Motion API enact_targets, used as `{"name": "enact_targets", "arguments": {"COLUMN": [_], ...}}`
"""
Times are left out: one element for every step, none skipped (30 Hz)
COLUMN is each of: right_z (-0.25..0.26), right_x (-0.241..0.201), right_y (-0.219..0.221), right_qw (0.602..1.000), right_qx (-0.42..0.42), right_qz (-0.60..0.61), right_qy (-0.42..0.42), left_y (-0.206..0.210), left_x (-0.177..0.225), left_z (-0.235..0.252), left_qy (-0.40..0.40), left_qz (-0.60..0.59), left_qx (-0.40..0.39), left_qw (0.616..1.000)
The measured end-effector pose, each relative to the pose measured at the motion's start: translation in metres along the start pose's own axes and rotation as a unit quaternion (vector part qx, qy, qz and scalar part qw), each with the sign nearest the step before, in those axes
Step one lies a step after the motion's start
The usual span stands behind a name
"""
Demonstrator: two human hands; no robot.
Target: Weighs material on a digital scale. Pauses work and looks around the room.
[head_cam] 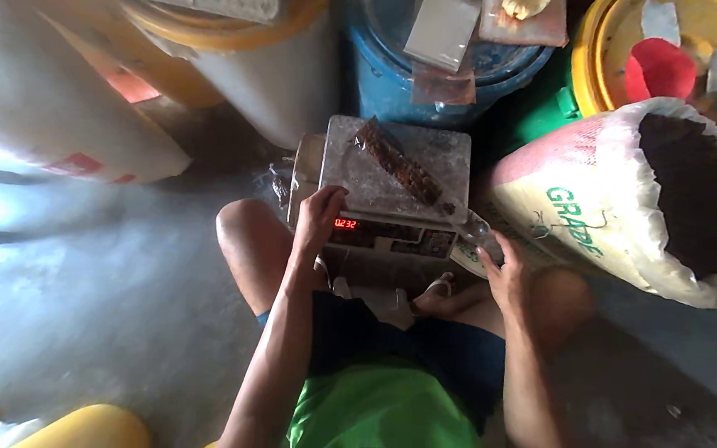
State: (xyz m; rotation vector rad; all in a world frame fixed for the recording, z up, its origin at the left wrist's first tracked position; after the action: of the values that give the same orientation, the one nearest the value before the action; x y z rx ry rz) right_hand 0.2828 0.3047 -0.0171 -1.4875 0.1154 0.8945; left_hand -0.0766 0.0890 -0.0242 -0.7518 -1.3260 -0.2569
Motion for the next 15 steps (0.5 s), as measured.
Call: {"name": "enact_targets", "arguments": {"right_z": [-0.001, -0.002, -0.003, -0.003, -0.002, -0.002, -0.002, -0.003, -0.003, -0.003, -0.004, -0.005, -0.006, -0.006, -0.007], "right_x": [0.002, 0.003, 0.004, 0.005, 0.005, 0.004, 0.004, 0.003, 0.004, 0.004, 0.006, 0.007, 0.008, 0.008, 0.007], "right_y": [-0.001, -0.002, -0.003, -0.004, -0.004, -0.004, -0.005, -0.005, -0.006, -0.007, -0.007, -0.007, -0.007, -0.006, -0.007], "right_qw": [1.0, 1.0, 1.0, 1.0, 1.0, 1.0, 1.0, 1.0, 1.0, 1.0, 1.0, 1.0, 1.0, 1.0, 1.0], "right_qx": [0.001, 0.004, 0.006, 0.007, 0.008, 0.01, 0.012, 0.013, 0.014, 0.014, 0.015, 0.015, 0.014, 0.013, 0.011], "right_qz": [0.0, -0.002, -0.003, -0.002, 0.001, 0.005, 0.008, 0.009, 0.007, 0.006, 0.005, 0.005, 0.005, 0.005, 0.002], "right_qy": [0.003, 0.005, 0.004, 0.004, 0.004, 0.0, -0.003, -0.006, -0.006, -0.004, -0.003, 0.0, 0.004, 0.006, 0.008], "left_y": [0.001, 0.002, 0.003, 0.004, 0.005, 0.005, 0.006, 0.006, 0.008, 0.009, 0.01, 0.011, 0.012, 0.012, 0.012], "left_x": [0.001, 0.002, 0.004, 0.004, 0.004, 0.003, 0.003, 0.002, 0.002, 0.002, 0.002, 0.002, 0.002, 0.002, 0.002], "left_z": [0.0, -0.001, -0.002, -0.001, 0.001, 0.003, 0.004, 0.004, 0.005, 0.005, 0.005, 0.005, 0.005, 0.005, 0.005], "left_qy": [0.001, 0.0, -0.001, -0.001, 0.004, 0.008, 0.01, 0.008, 0.007, 0.007, 0.009, 0.011, 0.011, 0.012, 0.011], "left_qz": [0.0, 0.004, 0.008, 0.011, 0.014, 0.014, 0.014, 0.01, 0.006, 0.0, -0.005, -0.009, -0.01, -0.007, -0.003], "left_qx": [-0.003, -0.006, -0.006, -0.007, -0.005, -0.004, -0.003, -0.004, -0.006, -0.009, -0.011, -0.013, -0.014, -0.015, -0.016], "left_qw": [1.0, 1.0, 1.0, 1.0, 1.0, 1.0, 1.0, 1.0, 1.0, 1.0, 1.0, 1.0, 1.0, 1.0, 1.0]}}
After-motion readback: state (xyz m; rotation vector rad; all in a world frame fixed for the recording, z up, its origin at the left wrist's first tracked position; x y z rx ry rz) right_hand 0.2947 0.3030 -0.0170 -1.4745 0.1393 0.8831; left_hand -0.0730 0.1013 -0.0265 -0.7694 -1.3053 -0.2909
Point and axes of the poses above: each hand's wrist, its own z-axis towards the middle knuckle, its own y-axis out of the palm, x = y × z, the point moved 10 cm from there along z, towards the middle knuckle, and after that the axes turned 10 degrees about x, right-handed, at the moved point
